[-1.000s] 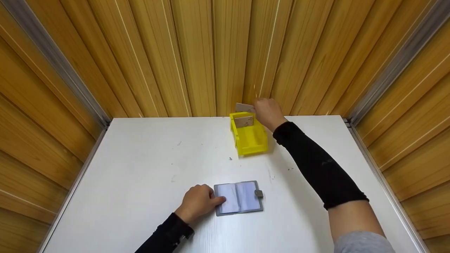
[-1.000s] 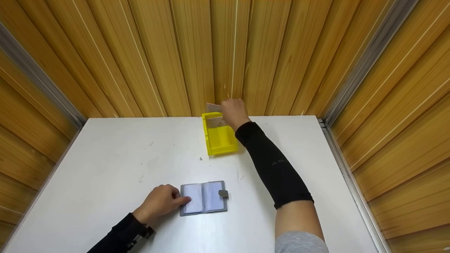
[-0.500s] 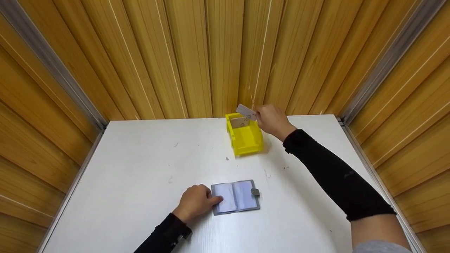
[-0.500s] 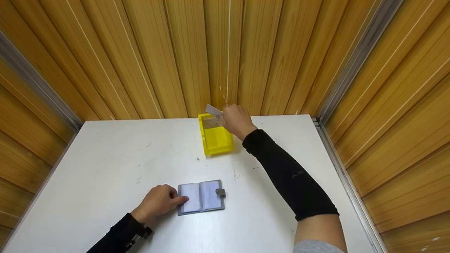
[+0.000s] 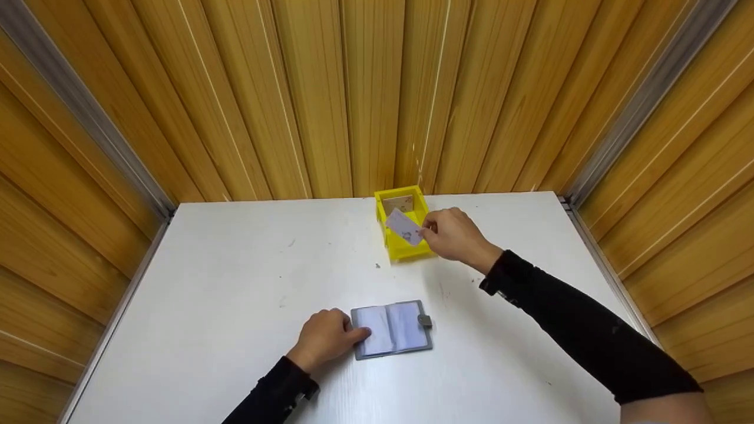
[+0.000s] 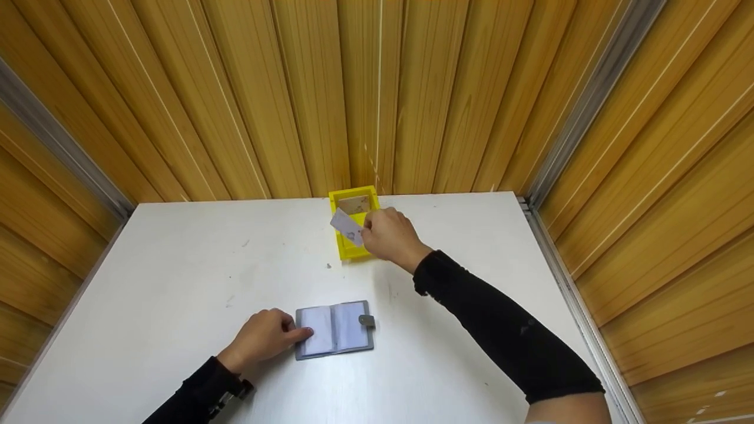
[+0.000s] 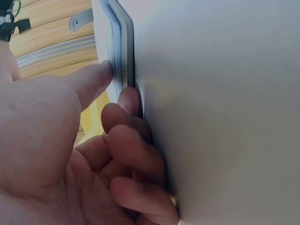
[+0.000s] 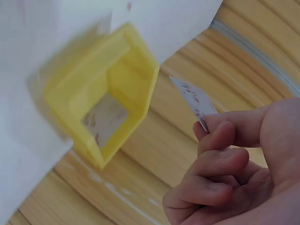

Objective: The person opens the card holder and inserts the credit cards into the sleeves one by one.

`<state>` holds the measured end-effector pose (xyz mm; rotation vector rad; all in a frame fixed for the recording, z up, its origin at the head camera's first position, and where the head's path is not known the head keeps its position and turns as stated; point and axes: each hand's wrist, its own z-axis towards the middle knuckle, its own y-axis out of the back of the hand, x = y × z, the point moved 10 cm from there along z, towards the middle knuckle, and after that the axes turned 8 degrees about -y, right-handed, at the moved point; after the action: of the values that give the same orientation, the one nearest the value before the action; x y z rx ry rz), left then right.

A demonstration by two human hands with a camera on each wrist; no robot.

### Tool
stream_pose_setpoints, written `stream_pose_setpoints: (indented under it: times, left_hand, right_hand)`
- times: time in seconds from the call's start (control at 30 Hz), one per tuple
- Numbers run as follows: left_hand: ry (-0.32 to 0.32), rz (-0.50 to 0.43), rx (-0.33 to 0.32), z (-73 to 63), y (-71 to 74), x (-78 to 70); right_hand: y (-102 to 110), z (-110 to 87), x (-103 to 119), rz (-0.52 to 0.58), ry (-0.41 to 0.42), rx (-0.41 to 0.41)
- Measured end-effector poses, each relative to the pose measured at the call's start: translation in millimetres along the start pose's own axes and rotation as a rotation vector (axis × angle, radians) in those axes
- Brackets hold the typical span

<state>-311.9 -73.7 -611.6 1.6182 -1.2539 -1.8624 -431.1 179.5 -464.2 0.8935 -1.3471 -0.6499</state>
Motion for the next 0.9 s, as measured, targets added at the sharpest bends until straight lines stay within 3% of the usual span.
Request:
stream_pose_setpoints:
  times: [0.37, 0.63, 0.9]
  left_hand:
    - [0.02, -0.006, -0.018, 1.6, 0.6, 2.0]
    - [0.031, -0.009, -0.019, 1.6, -0.5, 2.6]
    - [0.038, -0.004, -0.008, 2.0, -0.7, 2.7]
  right_hand:
    - [-59, -40.1, -16, 0.079, -0.153, 0.207]
    - [-93, -66.2, -20, 0.056, -0.144, 0.282]
    - [-111, -78.2, -28, 0.031, -0.202, 0.355]
